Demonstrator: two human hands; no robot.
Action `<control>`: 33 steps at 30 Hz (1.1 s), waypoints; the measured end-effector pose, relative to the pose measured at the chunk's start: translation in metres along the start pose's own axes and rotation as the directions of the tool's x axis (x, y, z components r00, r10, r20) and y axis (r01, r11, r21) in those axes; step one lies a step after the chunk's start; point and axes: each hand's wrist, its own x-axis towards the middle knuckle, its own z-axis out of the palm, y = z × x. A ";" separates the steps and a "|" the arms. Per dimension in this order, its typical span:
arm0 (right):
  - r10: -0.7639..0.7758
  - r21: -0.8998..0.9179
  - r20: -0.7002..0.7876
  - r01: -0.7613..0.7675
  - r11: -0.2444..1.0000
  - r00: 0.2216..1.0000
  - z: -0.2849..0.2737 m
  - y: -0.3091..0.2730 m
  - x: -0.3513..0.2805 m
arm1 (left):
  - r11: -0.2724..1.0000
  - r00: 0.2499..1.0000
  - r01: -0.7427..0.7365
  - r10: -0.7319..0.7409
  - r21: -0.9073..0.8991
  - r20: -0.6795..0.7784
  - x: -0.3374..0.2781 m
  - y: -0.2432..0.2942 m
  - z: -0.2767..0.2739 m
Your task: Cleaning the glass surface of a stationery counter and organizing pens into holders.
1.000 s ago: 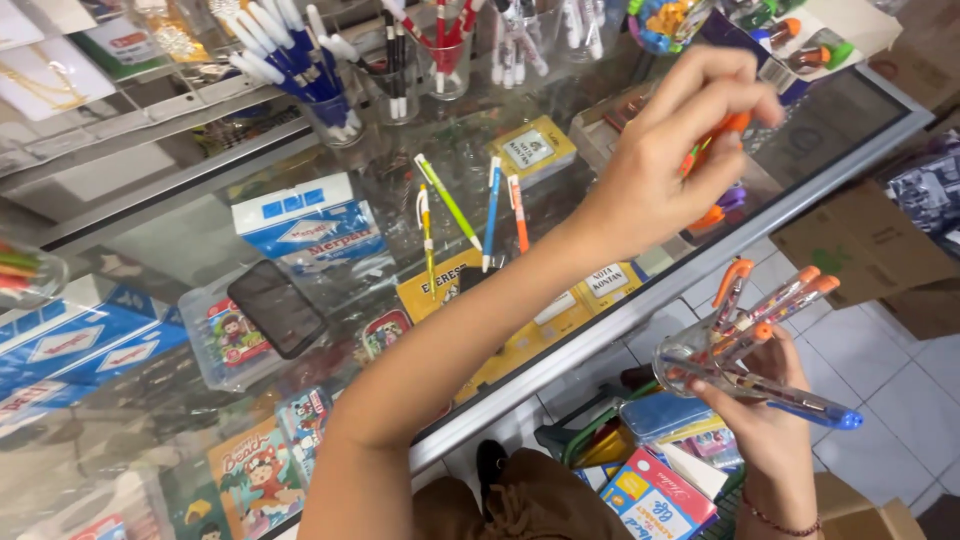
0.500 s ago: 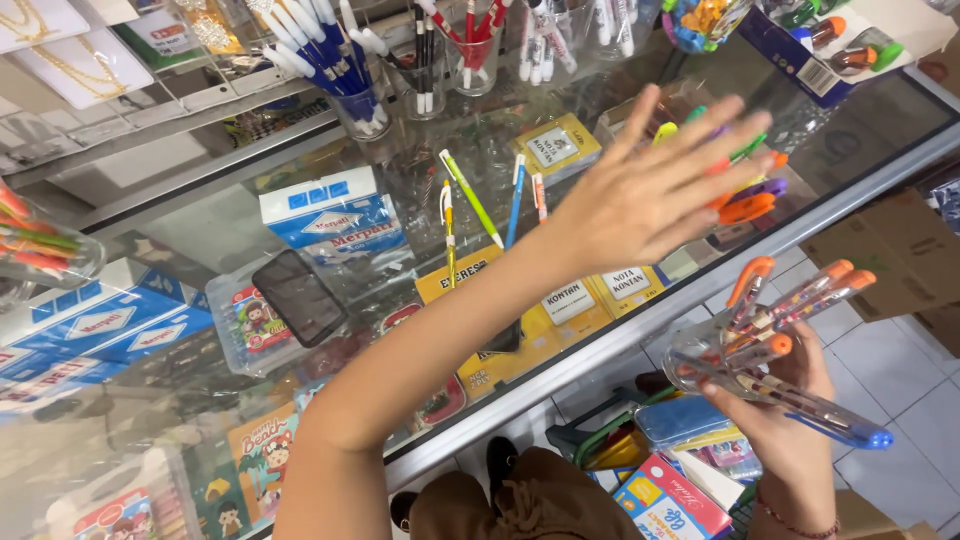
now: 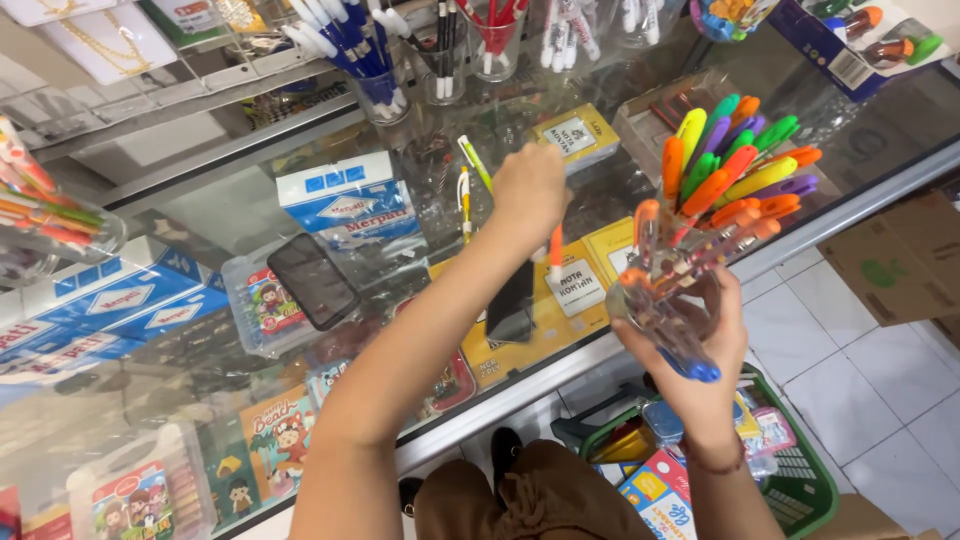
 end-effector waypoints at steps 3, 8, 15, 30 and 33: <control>-0.077 -0.097 -0.023 0.074 0.993 0.997 0.012 0.008 0.006 | 0.999 0.999 0.033 -0.033 0.030 0.010 0.006 -0.001 0.013; -0.226 -0.225 -0.028 0.215 0.950 0.974 0.029 0.018 0.017 | 0.943 0.992 0.058 -0.019 0.329 -0.122 0.005 -0.011 0.075; -0.260 -0.258 -0.059 0.236 0.937 0.964 0.046 0.029 0.025 | 0.985 0.982 0.071 -0.042 0.159 -0.183 -0.025 -0.020 0.016; -0.176 0.471 0.147 0.088 0.878 0.973 0.110 -0.015 -0.043 | 0.288 0.924 0.378 -0.052 -0.880 0.379 -0.157 -0.072 -0.142; -0.073 0.615 0.410 -0.216 0.759 0.909 0.152 -0.033 -0.029 | 0.301 0.967 0.255 -0.053 -0.919 0.251 -0.195 -0.064 -0.177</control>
